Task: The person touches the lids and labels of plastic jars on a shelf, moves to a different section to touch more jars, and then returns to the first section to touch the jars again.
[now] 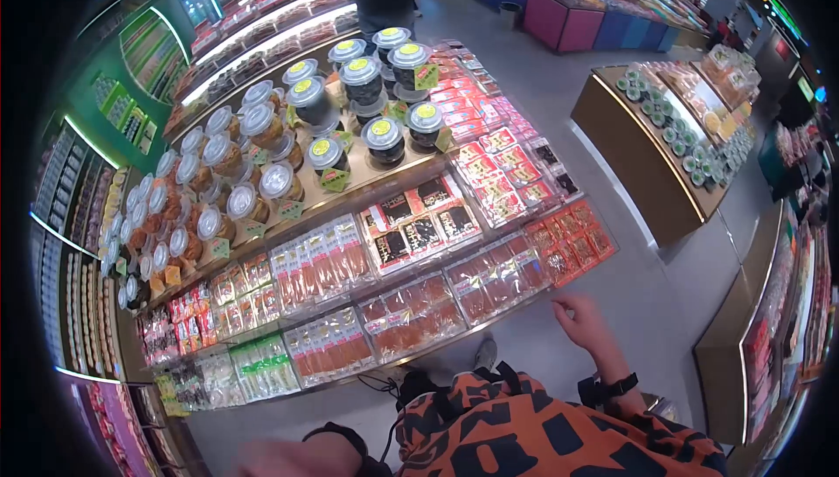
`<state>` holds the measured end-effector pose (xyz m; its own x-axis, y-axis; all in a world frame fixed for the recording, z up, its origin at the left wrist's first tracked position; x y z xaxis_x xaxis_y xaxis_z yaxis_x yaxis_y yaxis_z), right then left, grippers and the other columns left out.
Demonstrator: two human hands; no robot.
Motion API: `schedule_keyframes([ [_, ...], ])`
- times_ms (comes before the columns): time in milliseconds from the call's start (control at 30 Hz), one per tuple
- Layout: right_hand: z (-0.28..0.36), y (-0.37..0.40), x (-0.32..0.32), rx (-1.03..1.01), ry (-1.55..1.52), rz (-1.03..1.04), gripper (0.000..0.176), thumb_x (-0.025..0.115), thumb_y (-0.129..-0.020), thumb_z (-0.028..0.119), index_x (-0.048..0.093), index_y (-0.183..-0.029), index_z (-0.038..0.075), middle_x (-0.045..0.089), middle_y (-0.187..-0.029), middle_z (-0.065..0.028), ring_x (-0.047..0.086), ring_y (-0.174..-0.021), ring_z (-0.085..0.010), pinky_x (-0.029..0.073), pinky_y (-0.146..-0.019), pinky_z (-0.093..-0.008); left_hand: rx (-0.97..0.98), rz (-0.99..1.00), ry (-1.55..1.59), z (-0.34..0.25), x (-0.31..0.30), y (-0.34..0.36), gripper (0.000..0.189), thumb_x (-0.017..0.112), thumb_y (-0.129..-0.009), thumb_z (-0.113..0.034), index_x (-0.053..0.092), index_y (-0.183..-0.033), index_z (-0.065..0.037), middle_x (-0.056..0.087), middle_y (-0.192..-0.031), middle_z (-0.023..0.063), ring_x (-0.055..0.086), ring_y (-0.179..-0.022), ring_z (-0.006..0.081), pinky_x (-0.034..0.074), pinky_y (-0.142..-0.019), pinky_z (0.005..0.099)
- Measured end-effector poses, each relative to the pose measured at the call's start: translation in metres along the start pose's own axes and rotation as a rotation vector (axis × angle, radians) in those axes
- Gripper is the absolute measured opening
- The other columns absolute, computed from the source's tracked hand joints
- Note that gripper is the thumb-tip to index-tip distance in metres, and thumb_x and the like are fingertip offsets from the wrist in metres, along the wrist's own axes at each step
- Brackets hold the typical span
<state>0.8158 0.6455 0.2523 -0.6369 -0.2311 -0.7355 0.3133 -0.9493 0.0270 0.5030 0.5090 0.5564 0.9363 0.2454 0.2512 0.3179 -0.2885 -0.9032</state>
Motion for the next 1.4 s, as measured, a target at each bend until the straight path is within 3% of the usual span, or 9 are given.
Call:
schedule_keyframes([
  [167, -0.016, -0.017, -0.017, 0.006, -0.04, 0.022, 0.018, 0.063, -0.087, 0.014, 0.068, -0.099, 0.002, 0.069, -0.086, -0.0152, 0.067, -0.075, -0.0277, 0.052, -0.065, -0.0344, -0.228, 0.315, 0.342, 0.036, 0.068, -0.011, 0.017, 0.056, -0.091, -0.023, 0.049, -0.098, -0.009, 0.053, -0.091, 0.0071, 0.052, -0.082, 0.0196, 0.043, -0.071, 0.028],
  [467, 0.013, -0.045, 0.0, -0.179, -0.231, 0.039, 0.02, 0.064, -0.087, 0.015, 0.068, -0.101, 0.002, 0.069, -0.09, -0.0152, 0.068, -0.079, -0.0268, 0.053, -0.066, -0.0345, -0.145, 0.826, 0.649, 0.046, 0.119, -0.028, 0.055, 0.062, -0.087, -0.014, 0.042, -0.137, -0.002, 0.057, -0.123, 0.0189, 0.057, -0.112, 0.0278, 0.041, -0.097, 0.0377],
  [600, 0.016, -0.064, 0.01, -0.28, -0.089, 0.179, 0.024, 0.063, -0.088, 0.02, 0.068, -0.103, 0.002, 0.069, -0.088, -0.0151, 0.067, -0.079, -0.0277, 0.053, -0.07, -0.0353, -0.528, 0.407, 0.433, 0.105, 0.068, 0.005, 0.075, 0.056, -0.088, -0.011, 0.017, -0.152, -0.005, 0.049, -0.137, 0.0176, 0.049, -0.128, 0.0278, 0.036, -0.109, 0.0428],
  [700, 0.044, -0.095, 0.004, -0.35, -0.083, 0.134, 0.025, 0.063, -0.087, 0.02, 0.068, -0.104, 0.002, 0.068, -0.089, -0.0153, 0.067, -0.079, -0.0286, 0.053, -0.071, -0.0363, -0.811, 0.078, 0.036, 0.199, 0.008, 0.054, 0.042, 0.051, -0.09, 0.001, 0.048, -0.132, 0.003, 0.059, -0.127, 0.0158, 0.057, -0.117, 0.0234, 0.044, -0.102, 0.0356],
  [867, 0.116, -0.162, -0.006, -0.472, -0.008, 0.173, 0.023, 0.063, -0.088, 0.02, 0.067, -0.104, 0.005, 0.068, -0.091, -0.0135, 0.066, -0.083, -0.0292, 0.053, -0.074, -0.0377, -0.96, -0.259, -0.153, 0.307, -0.076, 0.132, 0.039, 0.046, -0.093, -0.001, 0.048, -0.131, 0.009, 0.056, -0.13, 0.0192, 0.055, -0.121, 0.0236, 0.042, -0.103, 0.0314],
  [1100, 0.211, -0.27, 0.03, -0.799, 0.298, 0.23, 0.024, 0.065, -0.085, 0.02, 0.065, -0.105, 0.008, 0.066, -0.093, -0.0135, 0.065, -0.087, -0.0325, 0.052, -0.076, -0.0414, -1.043, -0.275, -0.276, 0.392, -0.107, 0.208, 0.049, 0.043, -0.093, -0.004, 0.038, -0.14, 0.009, 0.045, -0.141, 0.0263, 0.043, -0.134, 0.0291, 0.035, -0.108, 0.0334],
  [1200, 0.234, -0.31, 0.047, -0.724, 0.356, 0.271, 0.028, 0.064, -0.085, 0.023, 0.064, -0.108, 0.008, 0.065, -0.098, -0.0157, 0.064, -0.091, -0.0341, 0.051, -0.079, -0.0432, -1.148, -0.325, -0.159, 0.396, -0.096, 0.194, 0.054, 0.043, -0.091, 0.0, 0.031, -0.143, 0.008, 0.037, -0.147, 0.0255, 0.034, -0.139, 0.0303, 0.027, -0.114, 0.0368],
  [1233, 0.238, -0.323, 0.054, -0.727, 0.36, 0.269, 0.028, 0.064, -0.085, 0.023, 0.064, -0.108, 0.008, 0.065, -0.098, -0.0157, 0.064, -0.091, -0.0341, 0.051, -0.079, -0.0432, -1.293, -0.33, -0.049, 0.382, -0.09, 0.178, 0.055, 0.044, -0.092, -0.005, 0.032, -0.146, 0.002, 0.042, -0.144, 0.0258, 0.049, -0.126, 0.0222, 0.039, -0.1, 0.0298],
  [1400, 0.235, -0.387, 0.089, -0.628, 0.374, 0.105, 0.04, 0.064, -0.084, 0.026, 0.061, -0.115, 0.001, 0.062, -0.102, -0.0204, 0.062, -0.098, -0.0355, 0.05, -0.085, -0.0437, -1.021, -0.221, -0.426, 0.445, -0.105, 0.219, 0.063, 0.05, -0.087, -0.01, 0.029, -0.145, 0.006, 0.036, -0.146, 0.0264, 0.037, -0.136, 0.0336, 0.03, -0.112, 0.0369],
])
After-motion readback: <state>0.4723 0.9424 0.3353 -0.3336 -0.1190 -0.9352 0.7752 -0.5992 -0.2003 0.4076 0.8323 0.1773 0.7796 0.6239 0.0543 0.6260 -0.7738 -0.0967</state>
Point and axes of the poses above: each hand's wrist, its own y-axis away from the middle knuckle, its own x-axis out of the palm, z = x × y, the point moved 4 cm from there along -y, towards the middle knuckle
